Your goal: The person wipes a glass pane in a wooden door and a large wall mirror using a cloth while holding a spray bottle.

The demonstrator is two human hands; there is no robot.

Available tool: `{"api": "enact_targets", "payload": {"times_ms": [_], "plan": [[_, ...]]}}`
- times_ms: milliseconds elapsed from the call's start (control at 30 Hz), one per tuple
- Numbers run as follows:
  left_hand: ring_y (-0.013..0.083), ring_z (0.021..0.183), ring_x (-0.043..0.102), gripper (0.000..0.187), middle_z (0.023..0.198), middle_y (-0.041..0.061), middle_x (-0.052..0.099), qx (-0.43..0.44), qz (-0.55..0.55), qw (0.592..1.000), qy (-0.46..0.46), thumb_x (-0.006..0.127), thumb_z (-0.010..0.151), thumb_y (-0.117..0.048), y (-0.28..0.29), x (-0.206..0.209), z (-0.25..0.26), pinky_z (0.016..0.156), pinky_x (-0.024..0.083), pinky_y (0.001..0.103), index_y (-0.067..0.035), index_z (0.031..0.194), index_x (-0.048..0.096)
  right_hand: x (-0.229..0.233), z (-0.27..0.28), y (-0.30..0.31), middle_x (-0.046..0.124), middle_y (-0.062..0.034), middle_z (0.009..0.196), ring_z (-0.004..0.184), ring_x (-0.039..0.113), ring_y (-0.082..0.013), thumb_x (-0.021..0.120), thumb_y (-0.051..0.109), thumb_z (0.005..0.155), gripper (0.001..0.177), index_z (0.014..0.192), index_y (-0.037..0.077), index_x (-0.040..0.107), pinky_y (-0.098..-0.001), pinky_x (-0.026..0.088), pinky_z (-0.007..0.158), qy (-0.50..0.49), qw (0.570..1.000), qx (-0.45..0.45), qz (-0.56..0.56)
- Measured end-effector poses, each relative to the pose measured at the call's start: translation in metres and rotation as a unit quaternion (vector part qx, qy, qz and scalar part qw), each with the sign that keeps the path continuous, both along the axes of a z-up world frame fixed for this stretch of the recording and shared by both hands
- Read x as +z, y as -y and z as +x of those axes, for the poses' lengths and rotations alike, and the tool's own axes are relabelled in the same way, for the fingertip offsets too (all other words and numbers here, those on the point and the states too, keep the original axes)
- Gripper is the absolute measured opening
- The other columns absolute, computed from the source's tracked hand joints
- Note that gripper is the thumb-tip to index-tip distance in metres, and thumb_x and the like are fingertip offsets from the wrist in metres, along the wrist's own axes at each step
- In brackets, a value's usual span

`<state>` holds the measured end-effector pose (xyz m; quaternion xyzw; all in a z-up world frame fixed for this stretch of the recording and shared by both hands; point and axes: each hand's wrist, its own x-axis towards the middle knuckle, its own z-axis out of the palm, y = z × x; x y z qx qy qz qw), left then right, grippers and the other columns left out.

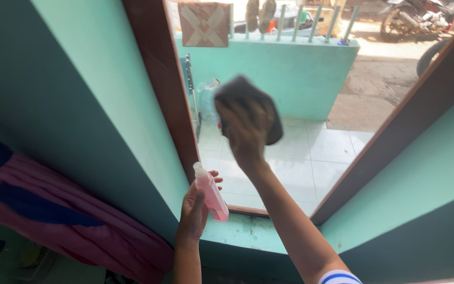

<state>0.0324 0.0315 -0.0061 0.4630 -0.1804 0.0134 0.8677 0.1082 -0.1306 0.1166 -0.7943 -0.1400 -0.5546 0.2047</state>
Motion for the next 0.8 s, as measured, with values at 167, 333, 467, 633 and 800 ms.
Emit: {"api": "enact_targets", "payload": {"times_ms": [167, 333, 467, 633, 800], "plan": [[0.0249, 0.125, 0.059, 0.073, 0.137, 0.012, 0.062, -0.012, -0.009, 1.0, -0.011, 0.071, 0.091, -0.052, -0.001, -0.007, 0.005, 0.107, 0.048, 0.04, -0.001, 0.14, 0.056, -0.045, 0.005, 0.005, 0.069, -0.0015, 0.129, 0.127, 0.053, -0.0268, 0.069, 0.012, 0.088, 0.041, 0.128, 0.02, 0.071, -0.0532, 0.032, 0.118, -0.054, 0.973, 0.104, -0.198], [0.0236, 0.119, 0.06, 0.077, 0.125, 0.014, 0.067, -0.021, -0.003, 1.0, -0.017, 0.073, 0.091, -0.054, -0.004, -0.009, 0.005, 0.105, 0.048, 0.04, 0.0, 0.143, 0.058, -0.151, -0.027, 0.054, 0.07, 0.0021, 0.126, 0.128, 0.054, -0.0216, 0.065, 0.012, 0.088, 0.037, 0.122, 0.022, 0.074, -0.0476, 0.035, 0.117, -0.147, 0.956, 0.076, -0.241], [0.0213, 0.118, 0.061, 0.076, 0.125, 0.011, 0.067, -0.007, 0.014, 1.0, -0.022, 0.074, 0.089, -0.056, -0.003, -0.002, 0.002, 0.106, 0.048, 0.039, 0.0, 0.139, 0.059, -0.194, -0.046, 0.108, 0.068, 0.0016, 0.126, 0.127, 0.053, -0.0239, 0.064, 0.006, 0.087, 0.041, 0.122, 0.022, 0.076, -0.0485, 0.035, 0.115, -0.093, 0.988, -0.001, -0.121], [0.0209, 0.119, 0.061, 0.075, 0.126, 0.012, 0.067, -0.018, 0.021, 1.0, -0.011, 0.073, 0.088, -0.057, 0.007, 0.002, 0.006, 0.105, 0.049, 0.039, -0.001, 0.138, 0.06, -0.122, -0.027, 0.162, 0.058, -0.0193, 0.138, 0.143, 0.048, -0.0389, 0.053, -0.001, 0.098, 0.039, 0.136, 0.002, 0.06, -0.0571, 0.032, 0.125, 0.049, 0.998, -0.03, 0.032], [0.0229, 0.117, 0.063, 0.074, 0.126, 0.013, 0.067, -0.041, 0.026, 0.999, -0.012, 0.074, 0.088, -0.055, 0.02, -0.005, 0.007, 0.104, 0.051, 0.041, -0.003, 0.138, 0.06, -0.074, -0.034, 0.178, 0.045, -0.0234, 0.155, 0.155, 0.035, -0.0433, 0.048, 0.004, 0.109, 0.047, 0.153, -0.008, 0.038, -0.0601, 0.023, 0.132, 0.058, 0.987, -0.137, 0.061]]}}
